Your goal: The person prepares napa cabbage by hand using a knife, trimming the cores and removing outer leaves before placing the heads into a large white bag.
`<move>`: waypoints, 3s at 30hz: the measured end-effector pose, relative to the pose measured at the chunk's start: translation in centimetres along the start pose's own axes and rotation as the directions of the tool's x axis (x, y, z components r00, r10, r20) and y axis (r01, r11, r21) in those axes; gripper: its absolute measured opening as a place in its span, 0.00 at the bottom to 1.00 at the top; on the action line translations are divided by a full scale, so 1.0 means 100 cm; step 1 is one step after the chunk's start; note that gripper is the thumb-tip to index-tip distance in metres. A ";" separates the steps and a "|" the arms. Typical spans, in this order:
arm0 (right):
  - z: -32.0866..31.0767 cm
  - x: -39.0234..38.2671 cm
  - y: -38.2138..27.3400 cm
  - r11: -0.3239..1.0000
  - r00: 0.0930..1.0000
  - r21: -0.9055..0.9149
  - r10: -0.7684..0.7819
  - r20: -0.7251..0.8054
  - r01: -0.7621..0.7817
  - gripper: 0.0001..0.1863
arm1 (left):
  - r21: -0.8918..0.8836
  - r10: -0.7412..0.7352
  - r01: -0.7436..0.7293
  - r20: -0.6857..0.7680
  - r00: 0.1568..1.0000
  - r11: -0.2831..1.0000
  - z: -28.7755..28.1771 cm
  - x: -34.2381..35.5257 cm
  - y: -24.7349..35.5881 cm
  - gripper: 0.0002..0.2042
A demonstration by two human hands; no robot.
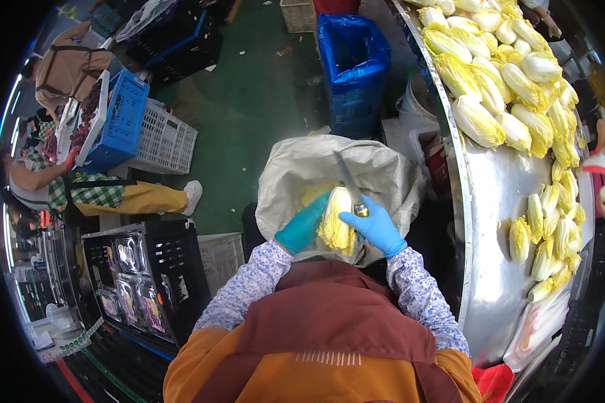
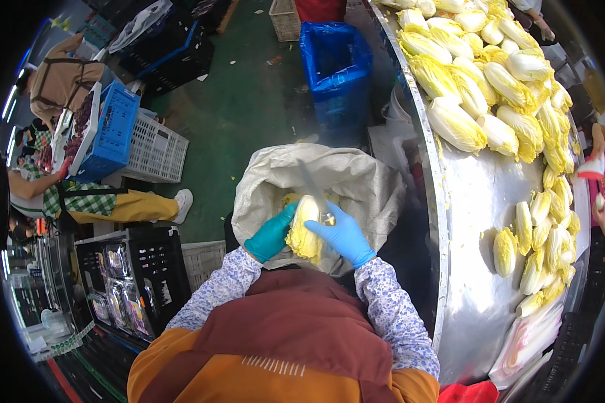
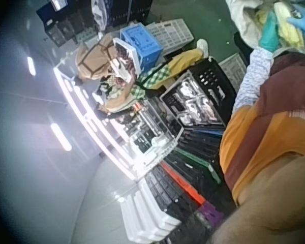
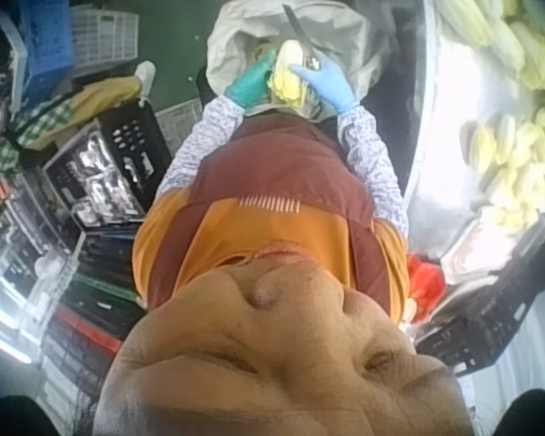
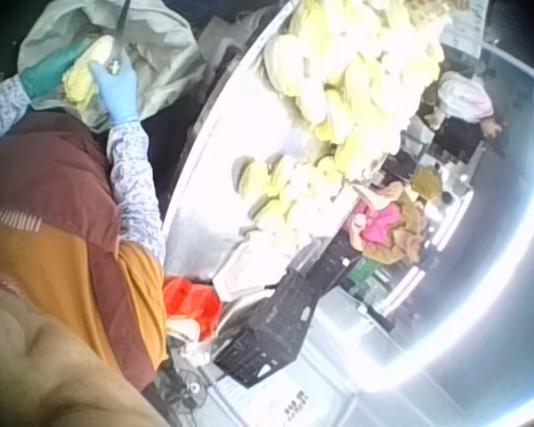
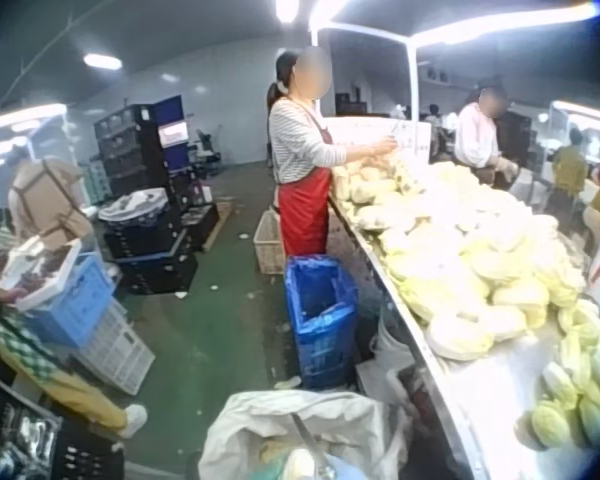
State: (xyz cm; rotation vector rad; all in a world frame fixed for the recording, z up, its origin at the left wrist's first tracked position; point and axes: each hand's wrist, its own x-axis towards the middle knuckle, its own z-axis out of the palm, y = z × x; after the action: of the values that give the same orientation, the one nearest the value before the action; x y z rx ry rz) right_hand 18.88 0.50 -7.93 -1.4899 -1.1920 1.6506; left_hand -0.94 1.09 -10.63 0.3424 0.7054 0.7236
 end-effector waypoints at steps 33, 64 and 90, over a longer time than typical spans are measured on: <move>-0.004 -0.012 -0.010 0.993 0.996 0.087 -0.084 0.043 0.080 0.21 | 0.133 -0.127 0.126 0.000 0.992 0.983 0.015 -0.009 0.018 0.26; -0.004 -0.038 -0.022 0.935 0.997 0.355 0.025 -0.073 0.003 0.10 | 0.813 0.593 -0.526 0.302 0.747 0.249 0.069 -0.035 0.021 0.25; -0.232 -0.157 -0.064 0.770 0.557 0.359 0.005 -0.830 0.528 0.24 | 0.038 -0.007 -0.006 0.332 0.943 0.999 0.116 0.020 0.017 0.33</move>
State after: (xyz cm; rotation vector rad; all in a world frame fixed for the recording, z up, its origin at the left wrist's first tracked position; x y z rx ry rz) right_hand 43.55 -5.69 5.39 -1.2837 -0.3092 0.7848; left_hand 7.33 3.12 -2.37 0.4864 0.3992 0.6327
